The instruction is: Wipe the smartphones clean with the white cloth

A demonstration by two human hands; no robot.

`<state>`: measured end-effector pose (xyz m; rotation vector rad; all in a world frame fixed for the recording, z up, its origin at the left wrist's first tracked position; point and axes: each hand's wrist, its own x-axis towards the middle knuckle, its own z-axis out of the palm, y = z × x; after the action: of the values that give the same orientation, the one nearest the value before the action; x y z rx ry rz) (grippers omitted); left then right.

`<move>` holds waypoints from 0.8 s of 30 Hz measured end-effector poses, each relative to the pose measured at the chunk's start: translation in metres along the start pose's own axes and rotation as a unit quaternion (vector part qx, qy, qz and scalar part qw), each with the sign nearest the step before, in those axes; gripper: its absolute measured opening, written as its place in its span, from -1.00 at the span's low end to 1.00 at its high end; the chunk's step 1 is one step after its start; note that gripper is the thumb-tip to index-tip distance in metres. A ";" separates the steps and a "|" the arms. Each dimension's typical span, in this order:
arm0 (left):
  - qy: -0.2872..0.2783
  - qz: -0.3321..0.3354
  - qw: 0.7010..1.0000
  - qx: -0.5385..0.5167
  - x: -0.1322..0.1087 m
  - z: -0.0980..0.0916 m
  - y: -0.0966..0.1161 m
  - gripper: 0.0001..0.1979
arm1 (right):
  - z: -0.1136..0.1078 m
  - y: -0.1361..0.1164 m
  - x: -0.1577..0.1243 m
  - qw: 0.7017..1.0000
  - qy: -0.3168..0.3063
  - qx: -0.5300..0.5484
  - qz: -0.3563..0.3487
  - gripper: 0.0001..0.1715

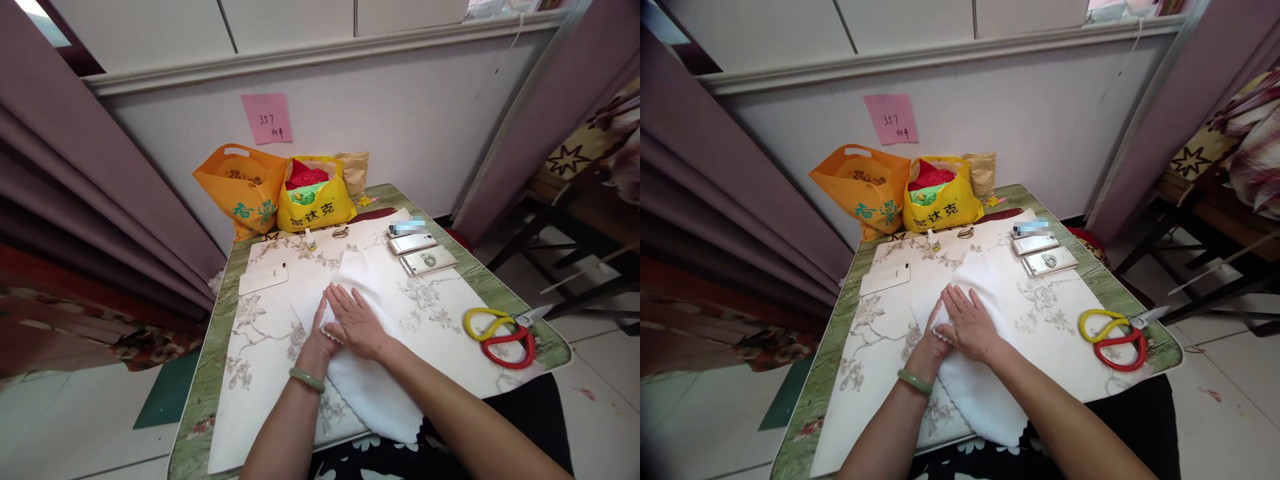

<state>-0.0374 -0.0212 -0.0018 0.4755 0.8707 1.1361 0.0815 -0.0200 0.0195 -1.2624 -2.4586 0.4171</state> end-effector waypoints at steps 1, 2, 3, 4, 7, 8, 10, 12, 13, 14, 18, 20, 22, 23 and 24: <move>-0.033 -0.034 0.997 -0.056 0.008 0.004 -0.001 -0.47 | -0.002 0.003 0.004 1.000 -0.004 0.003 0.012 -0.19; -0.048 -0.046 0.994 -0.090 0.014 0.007 -0.001 -0.48 | -0.003 0.006 0.007 1.000 -0.006 0.007 0.025 -0.20; -0.058 -0.051 0.990 -0.116 0.019 0.011 -0.002 -0.49 | -0.003 0.009 0.011 0.999 -0.007 0.012 0.038 -0.21; -0.064 -0.047 0.988 -0.132 0.022 0.013 -0.002 -0.50 | -0.003 0.012 0.013 0.998 -0.005 0.019 0.052 -0.21; -0.077 -0.033 0.984 -0.158 0.022 0.019 -0.002 -0.50 | 0.001 0.020 0.016 0.994 0.034 0.040 0.092 -0.22; -0.090 -0.041 0.981 -0.165 0.020 0.020 -0.001 -0.49 | 0.003 0.023 0.015 0.992 0.058 0.050 0.105 -0.23; -0.113 -0.065 0.977 -0.171 0.015 0.022 0.001 -0.47 | 0.005 0.028 0.010 0.980 0.122 0.084 0.131 -0.27; -0.115 -0.073 0.976 -0.172 0.010 0.022 0.004 -0.45 | 0.004 0.031 0.003 0.959 0.191 0.148 0.150 -0.32; -0.110 -0.072 0.976 -0.171 0.008 0.022 0.006 -0.45 | 0.002 0.033 -0.001 0.942 0.223 0.195 0.158 -0.35; -0.110 -0.075 0.977 -0.169 0.007 0.021 0.007 -0.44 | 0.000 0.034 -0.004 0.920 0.251 0.250 0.169 -0.36; -0.131 -0.112 0.974 -0.148 0.001 0.016 0.013 -0.35 | -0.018 0.038 -0.021 0.734 0.368 0.498 0.280 -0.36; -0.140 -0.114 0.974 -0.135 -0.001 0.016 0.013 -0.35 | -0.028 0.045 -0.033 0.623 0.426 0.558 0.345 -0.36; -0.141 -0.101 0.978 -0.119 -0.003 0.016 0.011 -0.43 | -0.037 0.055 -0.048 0.559 0.465 0.555 0.404 -0.37; -0.133 -0.090 0.981 -0.110 -0.003 0.017 0.009 -0.48 | -0.041 0.060 -0.056 0.541 0.476 0.545 0.429 -0.37; -0.114 -0.076 0.986 -0.099 -0.004 0.017 0.006 -0.53 | -0.044 0.065 -0.063 0.528 0.481 0.540 0.445 -0.37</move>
<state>-0.0277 -0.0205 0.0143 0.3594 0.5780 0.9938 0.1816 -0.0307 0.0216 -1.3421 -0.2180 0.9150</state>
